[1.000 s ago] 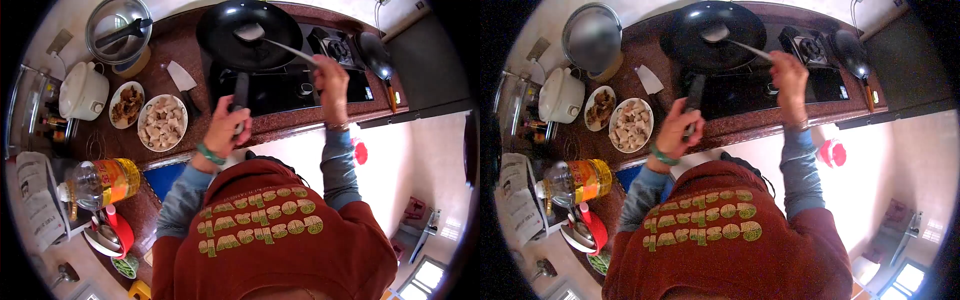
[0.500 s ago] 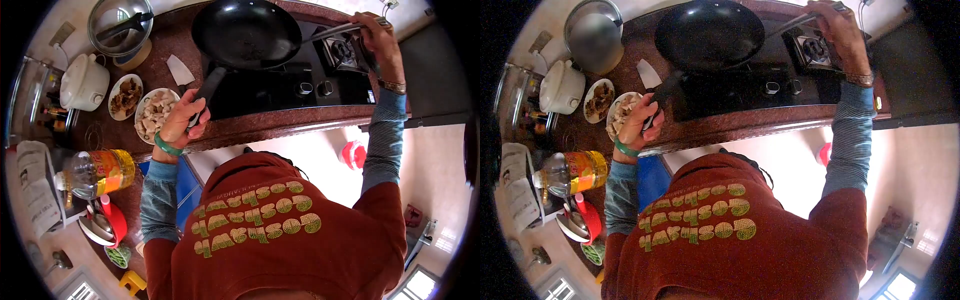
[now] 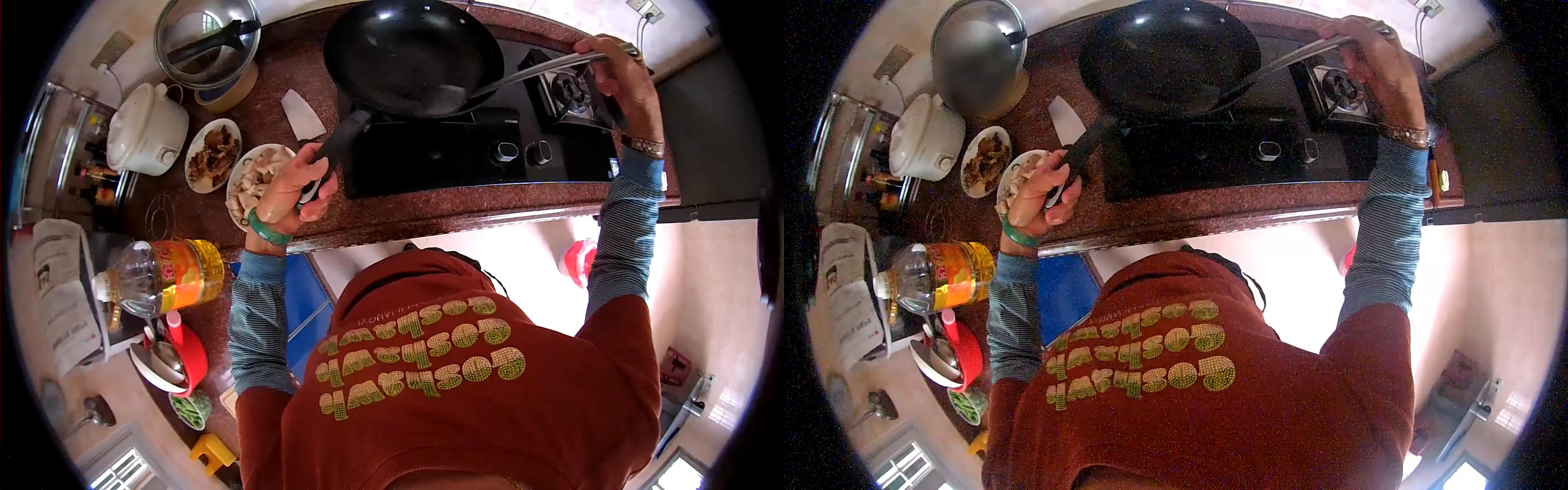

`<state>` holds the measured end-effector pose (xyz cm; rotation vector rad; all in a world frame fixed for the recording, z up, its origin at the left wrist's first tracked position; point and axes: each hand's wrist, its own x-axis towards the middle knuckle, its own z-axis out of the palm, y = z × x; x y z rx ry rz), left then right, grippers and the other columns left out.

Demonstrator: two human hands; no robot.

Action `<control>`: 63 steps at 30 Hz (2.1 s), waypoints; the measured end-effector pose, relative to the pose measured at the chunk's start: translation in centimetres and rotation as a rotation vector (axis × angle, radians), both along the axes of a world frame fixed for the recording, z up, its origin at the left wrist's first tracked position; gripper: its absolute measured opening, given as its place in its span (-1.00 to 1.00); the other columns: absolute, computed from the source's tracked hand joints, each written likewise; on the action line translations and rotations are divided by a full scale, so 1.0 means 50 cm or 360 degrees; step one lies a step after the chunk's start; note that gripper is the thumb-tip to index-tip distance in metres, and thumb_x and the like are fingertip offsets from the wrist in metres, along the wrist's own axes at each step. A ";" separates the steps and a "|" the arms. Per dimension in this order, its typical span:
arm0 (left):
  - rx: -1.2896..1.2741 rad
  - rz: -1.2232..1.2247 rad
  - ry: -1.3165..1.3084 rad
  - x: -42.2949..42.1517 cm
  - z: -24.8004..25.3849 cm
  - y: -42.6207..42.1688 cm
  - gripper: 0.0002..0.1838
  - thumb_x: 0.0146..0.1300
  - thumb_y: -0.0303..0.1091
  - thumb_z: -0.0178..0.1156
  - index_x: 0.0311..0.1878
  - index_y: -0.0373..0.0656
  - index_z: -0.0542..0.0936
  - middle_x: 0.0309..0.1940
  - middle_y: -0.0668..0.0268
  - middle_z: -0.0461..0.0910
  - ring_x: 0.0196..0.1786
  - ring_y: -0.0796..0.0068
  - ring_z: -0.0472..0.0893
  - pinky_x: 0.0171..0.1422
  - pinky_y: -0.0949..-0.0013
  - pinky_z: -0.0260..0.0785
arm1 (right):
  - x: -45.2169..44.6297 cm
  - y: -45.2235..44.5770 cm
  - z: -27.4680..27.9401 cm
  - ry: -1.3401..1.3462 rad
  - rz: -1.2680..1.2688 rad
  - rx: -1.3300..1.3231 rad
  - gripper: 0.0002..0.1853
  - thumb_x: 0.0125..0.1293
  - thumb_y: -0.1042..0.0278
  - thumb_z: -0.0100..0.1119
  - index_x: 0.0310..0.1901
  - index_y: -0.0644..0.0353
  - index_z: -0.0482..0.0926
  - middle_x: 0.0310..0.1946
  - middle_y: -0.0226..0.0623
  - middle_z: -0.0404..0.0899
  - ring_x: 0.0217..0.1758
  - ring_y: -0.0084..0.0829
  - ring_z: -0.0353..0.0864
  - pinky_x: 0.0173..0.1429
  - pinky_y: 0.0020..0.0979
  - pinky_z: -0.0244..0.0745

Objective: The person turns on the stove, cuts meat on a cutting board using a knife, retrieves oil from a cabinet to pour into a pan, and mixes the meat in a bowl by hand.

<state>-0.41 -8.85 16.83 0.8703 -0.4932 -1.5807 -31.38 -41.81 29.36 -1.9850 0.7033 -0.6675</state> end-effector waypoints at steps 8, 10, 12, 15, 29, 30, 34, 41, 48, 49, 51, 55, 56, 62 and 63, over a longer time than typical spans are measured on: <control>0.0040 0.0058 0.0027 -0.006 -0.004 0.006 -0.70 0.32 -0.28 -0.04 0.10 0.05 0.26 -0.53 0.27 0.39 -0.77 0.60 0.22 -0.76 0.54 0.02 | 0.109 0.023 -0.127 -0.0282 -0.0152 -0.0287 -0.77 0.25 0.26 -0.01 -0.22 0.14 0.62 -0.68 -0.54 0.36 -0.66 -0.73 0.24 -0.58 -0.68 0.08; 0.0044 0.0086 0.0050 -0.006 -0.005 0.003 -0.71 0.32 -0.28 -0.04 0.09 0.05 0.27 -0.53 0.26 0.39 -0.78 0.60 0.22 -0.76 0.53 0.02 | 0.056 0.032 -0.052 -0.0129 -0.0231 -0.0489 -0.77 0.23 0.29 -0.03 -0.23 0.12 0.62 -0.70 -0.55 0.33 -0.66 -0.74 0.22 -0.59 -0.68 0.04; 0.0059 0.0114 0.0089 -0.010 -0.007 0.004 -0.74 0.32 -0.26 -0.03 0.06 0.05 0.29 -0.53 0.26 0.40 -0.78 0.60 0.22 -0.77 0.52 0.03 | 0.009 -0.002 0.015 0.0182 -0.0056 -0.0320 -0.75 0.25 0.29 -0.08 -0.21 0.10 0.62 -0.69 -0.55 0.31 -0.67 -0.74 0.18 -0.59 -0.67 0.03; 0.0021 0.0051 0.0075 -0.006 -0.008 0.001 -0.74 0.31 -0.24 0.00 0.04 0.05 0.31 -0.54 0.26 0.40 -0.79 0.59 0.22 -0.77 0.51 0.05 | 0.042 -0.018 -0.052 0.0108 -0.0084 -0.0565 -0.75 0.27 0.31 -0.10 -0.20 0.09 0.62 -0.67 -0.52 0.30 -0.67 -0.73 0.15 -0.59 -0.67 0.04; -0.0084 0.0437 -0.2720 0.079 0.019 -0.026 -0.53 -0.14 -0.41 0.32 -0.07 -0.17 0.44 -0.31 0.12 0.57 -0.28 0.20 0.59 -0.20 0.30 0.40 | 0.100 0.009 -0.109 -0.0188 0.0016 -0.0216 -0.71 0.30 0.23 -0.12 -0.16 0.12 0.60 -0.71 -0.53 0.31 -0.69 -0.72 0.18 -0.60 -0.65 0.07; -0.0157 0.0398 -0.2699 0.098 0.011 -0.029 -0.52 -0.13 -0.43 0.29 -0.05 -0.17 0.44 -0.30 0.10 0.57 -0.28 0.23 0.60 -0.20 0.32 0.41 | 0.125 0.008 -0.147 -0.0311 0.0066 -0.0113 -0.72 0.30 0.22 -0.12 -0.15 0.04 0.60 -0.70 -0.54 0.32 -0.67 -0.73 0.23 -0.57 -0.66 0.12; 0.0021 -0.0007 -0.2415 0.151 0.038 -0.030 -0.42 -0.08 -0.36 0.29 0.09 -0.14 0.39 0.01 0.26 0.44 0.03 0.41 0.44 0.13 0.30 0.28 | 0.067 0.021 -0.038 -0.0032 0.0114 -0.0551 -0.69 0.30 0.17 -0.11 -0.23 0.11 0.63 -0.71 -0.55 0.33 -0.67 -0.74 0.24 -0.60 -0.65 0.13; 0.0260 -0.0268 -0.2517 0.215 0.064 -0.060 -0.31 -0.22 -0.41 0.27 0.13 -0.18 0.36 0.08 0.23 0.39 0.12 0.31 0.37 0.22 0.32 0.20 | 0.084 -0.026 -0.066 -0.0204 0.0115 -0.0659 -0.70 0.30 0.17 -0.08 -0.30 0.11 0.63 -0.72 -0.52 0.36 -0.69 -0.72 0.26 -0.61 -0.66 0.14; 0.0214 -0.0197 -0.2512 0.234 0.040 -0.062 -0.39 -0.18 -0.42 0.22 0.08 -0.24 0.41 -0.03 0.20 0.47 0.00 0.31 0.44 0.12 0.27 0.27 | 0.057 -0.042 -0.023 0.0051 0.0176 -0.0123 -0.68 0.29 0.16 -0.12 -0.23 0.16 0.61 -0.69 -0.51 0.36 -0.70 -0.75 0.20 -0.63 -0.67 0.13; 0.0216 -0.0193 -0.2508 0.230 0.041 -0.062 -0.39 -0.18 -0.42 0.22 0.08 -0.24 0.41 -0.03 0.20 0.47 0.00 0.31 0.44 0.12 0.27 0.27 | 0.048 -0.040 -0.001 0.0099 0.0081 -0.0073 -0.69 0.28 0.17 -0.12 -0.23 0.13 0.61 -0.67 -0.52 0.37 -0.69 -0.75 0.19 -0.63 -0.66 0.10; 0.0205 -0.0145 -0.2588 0.220 0.042 -0.060 -0.44 -0.15 -0.41 0.23 0.05 -0.21 0.44 -0.05 0.20 0.48 -0.05 0.33 0.47 0.08 0.28 0.30 | 0.065 -0.030 -0.013 0.0084 0.0108 -0.0456 -0.69 0.29 0.17 -0.12 -0.23 0.13 0.61 -0.68 -0.51 0.37 -0.69 -0.75 0.20 -0.63 -0.66 0.10; 0.0235 -0.0111 -0.2549 0.218 0.025 -0.056 -0.43 -0.12 -0.40 0.24 0.08 -0.16 0.43 -0.06 0.20 0.49 -0.07 0.33 0.48 0.03 0.30 0.34 | 0.148 -0.018 -0.124 -0.0312 0.0049 -0.0140 -0.74 0.28 0.23 -0.04 -0.24 0.13 0.63 -0.70 -0.47 0.41 -0.70 -0.71 0.29 -0.62 -0.65 0.16; 0.0207 -0.0040 -0.2654 0.205 0.029 -0.051 -0.43 -0.11 -0.40 0.24 0.09 -0.13 0.42 -0.08 0.21 0.49 -0.12 0.34 0.49 -0.02 0.31 0.36 | 0.159 -0.018 -0.139 -0.0389 0.0085 -0.0028 -0.75 0.27 0.23 -0.03 -0.25 0.13 0.64 -0.69 -0.46 0.42 -0.71 -0.70 0.28 -0.62 -0.65 0.17; 0.0160 0.0218 -0.2733 0.154 0.035 -0.041 -0.53 -0.10 -0.33 0.23 -0.02 -0.10 0.47 -0.34 0.17 0.57 -0.30 0.27 0.57 -0.17 0.31 0.39 | 0.069 -0.008 0.006 0.0013 0.0161 -0.0154 -0.67 0.24 0.11 -0.08 -0.29 0.16 0.60 -0.72 -0.51 0.33 -0.72 -0.71 0.20 -0.66 -0.63 0.11; 0.0206 0.0187 -0.2709 0.153 0.029 -0.041 -0.53 -0.10 -0.32 0.24 -0.01 -0.09 0.47 -0.35 0.17 0.57 -0.31 0.25 0.57 -0.18 0.30 0.40 | 0.077 -0.010 -0.005 0.0029 0.0096 -0.0264 -0.70 0.27 0.16 -0.08 -0.28 0.14 0.62 -0.71 -0.47 0.39 -0.73 -0.70 0.25 -0.66 -0.64 0.14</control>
